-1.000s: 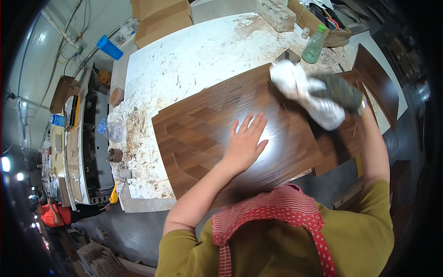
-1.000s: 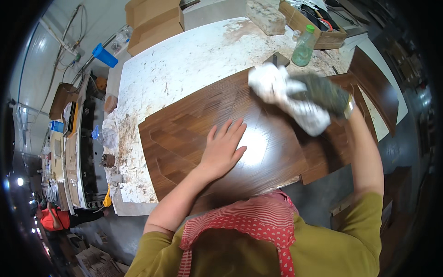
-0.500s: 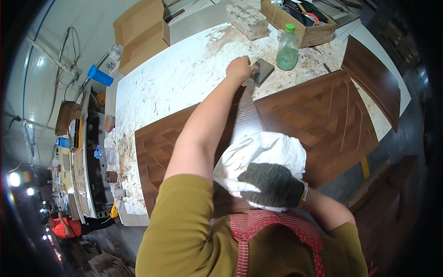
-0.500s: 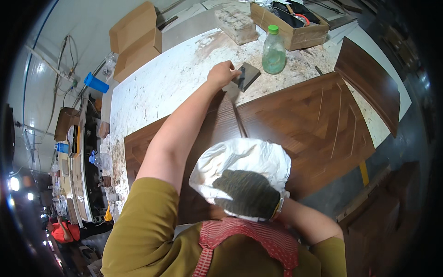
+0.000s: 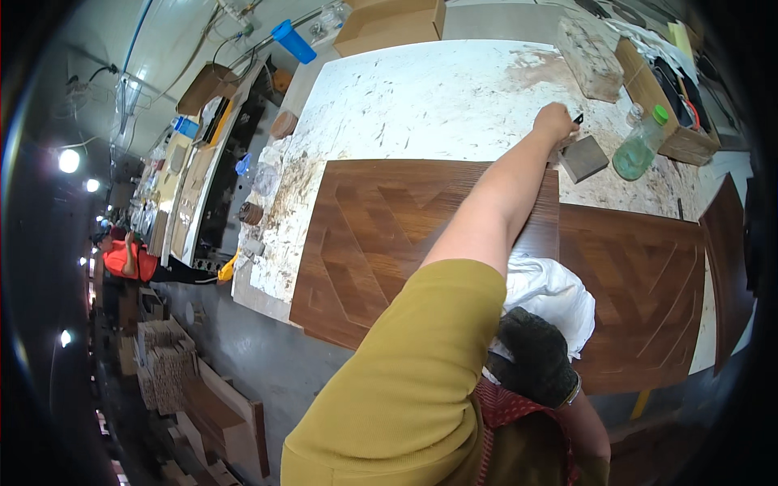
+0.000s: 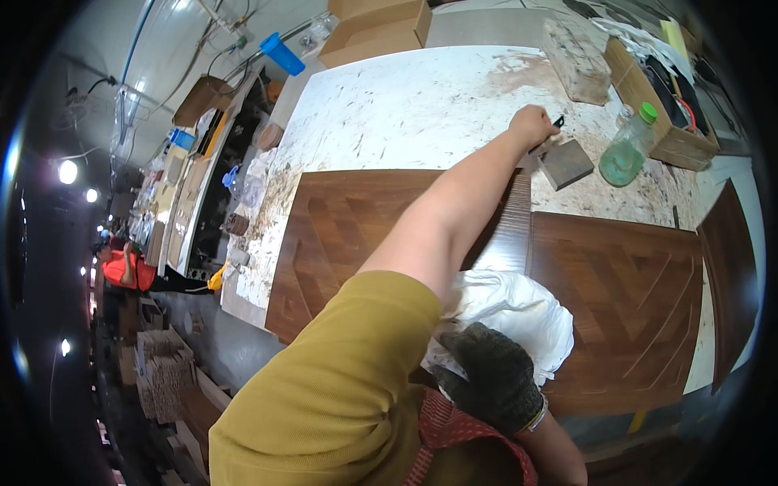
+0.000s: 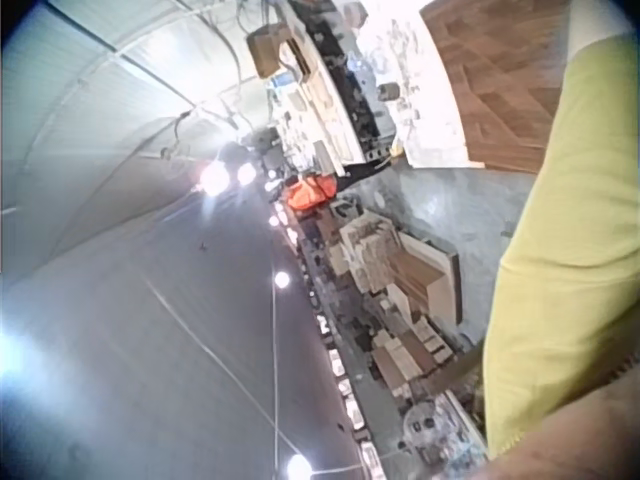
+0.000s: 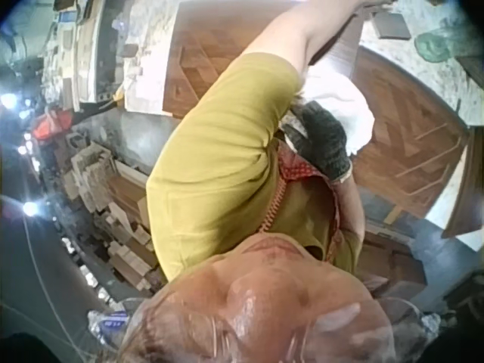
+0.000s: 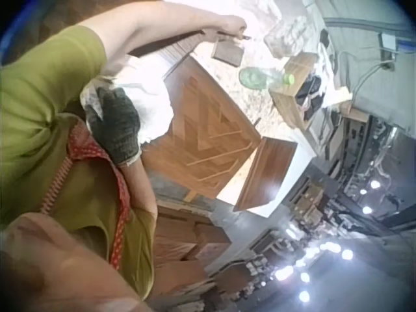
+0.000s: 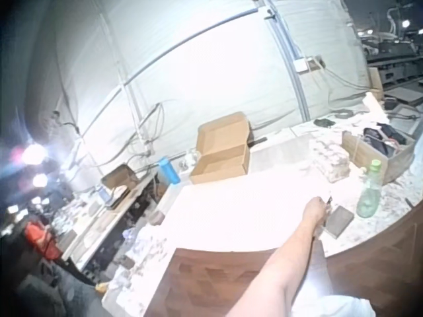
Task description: The person cleans and polishes wooden panels by hand using a cloth and a liquid from a bottle, including wiping the flat surfaces and edges of several panels one by one.
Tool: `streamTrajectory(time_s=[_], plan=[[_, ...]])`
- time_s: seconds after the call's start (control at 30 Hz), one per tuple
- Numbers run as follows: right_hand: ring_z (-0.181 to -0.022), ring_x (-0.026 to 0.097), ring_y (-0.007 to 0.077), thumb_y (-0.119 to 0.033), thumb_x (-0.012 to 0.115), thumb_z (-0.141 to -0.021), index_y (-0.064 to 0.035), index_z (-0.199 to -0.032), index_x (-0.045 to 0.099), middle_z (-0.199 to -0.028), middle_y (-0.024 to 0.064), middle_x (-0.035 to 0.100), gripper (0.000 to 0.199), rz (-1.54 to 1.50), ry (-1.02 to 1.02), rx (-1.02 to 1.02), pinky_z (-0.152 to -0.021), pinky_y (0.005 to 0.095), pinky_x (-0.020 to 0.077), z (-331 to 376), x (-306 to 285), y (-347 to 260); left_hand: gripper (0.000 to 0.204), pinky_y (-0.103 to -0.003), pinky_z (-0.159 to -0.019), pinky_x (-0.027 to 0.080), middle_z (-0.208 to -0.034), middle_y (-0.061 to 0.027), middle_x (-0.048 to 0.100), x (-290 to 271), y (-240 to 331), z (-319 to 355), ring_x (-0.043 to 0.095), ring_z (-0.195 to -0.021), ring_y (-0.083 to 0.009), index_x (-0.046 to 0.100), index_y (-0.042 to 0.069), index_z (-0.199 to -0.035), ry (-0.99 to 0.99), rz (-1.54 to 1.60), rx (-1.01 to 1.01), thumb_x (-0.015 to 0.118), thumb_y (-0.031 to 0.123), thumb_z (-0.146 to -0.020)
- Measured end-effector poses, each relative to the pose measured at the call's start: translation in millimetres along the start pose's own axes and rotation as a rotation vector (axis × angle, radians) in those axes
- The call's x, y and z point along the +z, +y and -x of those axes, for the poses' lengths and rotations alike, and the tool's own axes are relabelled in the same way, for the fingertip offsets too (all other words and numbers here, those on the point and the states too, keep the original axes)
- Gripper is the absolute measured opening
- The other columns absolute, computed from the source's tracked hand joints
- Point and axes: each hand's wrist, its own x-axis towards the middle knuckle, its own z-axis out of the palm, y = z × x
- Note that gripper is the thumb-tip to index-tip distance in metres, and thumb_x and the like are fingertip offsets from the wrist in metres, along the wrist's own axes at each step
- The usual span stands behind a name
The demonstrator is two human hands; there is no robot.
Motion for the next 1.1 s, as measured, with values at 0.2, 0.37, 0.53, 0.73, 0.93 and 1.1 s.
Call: streamTrajectory(time_s=[0.2,0.37,0.53,0.73,0.93,1.1], plan=[[-0.086,0.064,0.0383,-0.026,0.076,-0.077,-0.0040,-0.105,0.066,-0.094,0.0181,0.066,0.036,0.030,0.082,-0.043,-0.075,0.0473,0.0518,5.6,5.8,0.1,0.023,-0.042,-0.071,0.053,-0.076,-0.0166,0.069,-99.3,35.2,34.3,0.067,-0.075,-0.0332,0.066,0.003,-0.074,0.023,0.091,0.258,0.072,0.024,-0.069],[-0.093,0.065,0.0394,-0.026,0.076,-0.079,-0.0053,-0.111,0.066,-0.100,0.0192,0.067,0.039,-0.031,0.004,0.089,-0.082,0.0463,0.0528,6.5,6.4,1.5,0.030,-0.028,-0.058,0.044,-0.070,-0.0021,0.063,-183.7,1.6,95.3,0.054,-0.064,-0.0110,0.065,0.005,-0.075,-0.180,0.154,0.086,0.080,0.031,-0.078],[-0.094,0.066,0.0373,-0.027,0.076,-0.080,-0.0054,-0.112,0.067,-0.101,0.0175,0.068,0.039,-0.008,0.096,0.044,-0.083,0.0438,0.0531,11.8,13.1,-0.4,0.018,-0.029,-0.073,0.051,-0.084,-0.0077,0.071,-226.2,-5.1,159.4,0.065,-0.077,-0.0149,0.072,0.000,-0.089,-0.251,0.216,-0.005,0.075,0.017,-0.084],[-0.094,0.066,0.0347,-0.029,0.075,-0.081,-0.0064,-0.112,0.068,-0.100,0.0157,0.069,0.038,0.045,0.055,0.048,-0.082,0.0425,0.0530,8.1,8.1,-6.3,0.022,-0.033,-0.074,0.050,-0.081,-0.0105,0.067,-184.7,-3.4,230.7,0.064,-0.077,-0.0194,0.060,0.000,-0.104,-0.144,0.077,0.270,0.070,0.009,-0.087],[-0.102,0.066,0.0325,-0.031,0.070,-0.086,-0.0065,-0.111,0.069,-0.108,0.0132,0.069,0.035,0.396,0.179,-0.218,-0.088,0.0435,0.0520,-31.6,1.3,4.7,0.017,-0.046,-0.083,0.052,-0.092,-0.0213,0.069,-194.9,-33.0,235.4,0.067,-0.091,-0.0380,0.064,0.000,-0.100,-0.011,-0.194,0.282,0.063,0.010,-0.085],[-0.104,0.064,0.0351,-0.034,0.067,-0.090,-0.0051,-0.113,0.068,-0.113,0.0155,0.067,0.037,0.262,0.127,-0.043,-0.091,0.0437,0.0507,-47.8,11.2,25.7,0.020,-0.042,-0.073,0.052,-0.082,-0.0174,0.068,-267.9,-27.5,251.9,0.068,-0.079,-0.0329,0.062,0.002,-0.100,0.119,-0.402,-0.128,0.068,0.015,-0.085]])
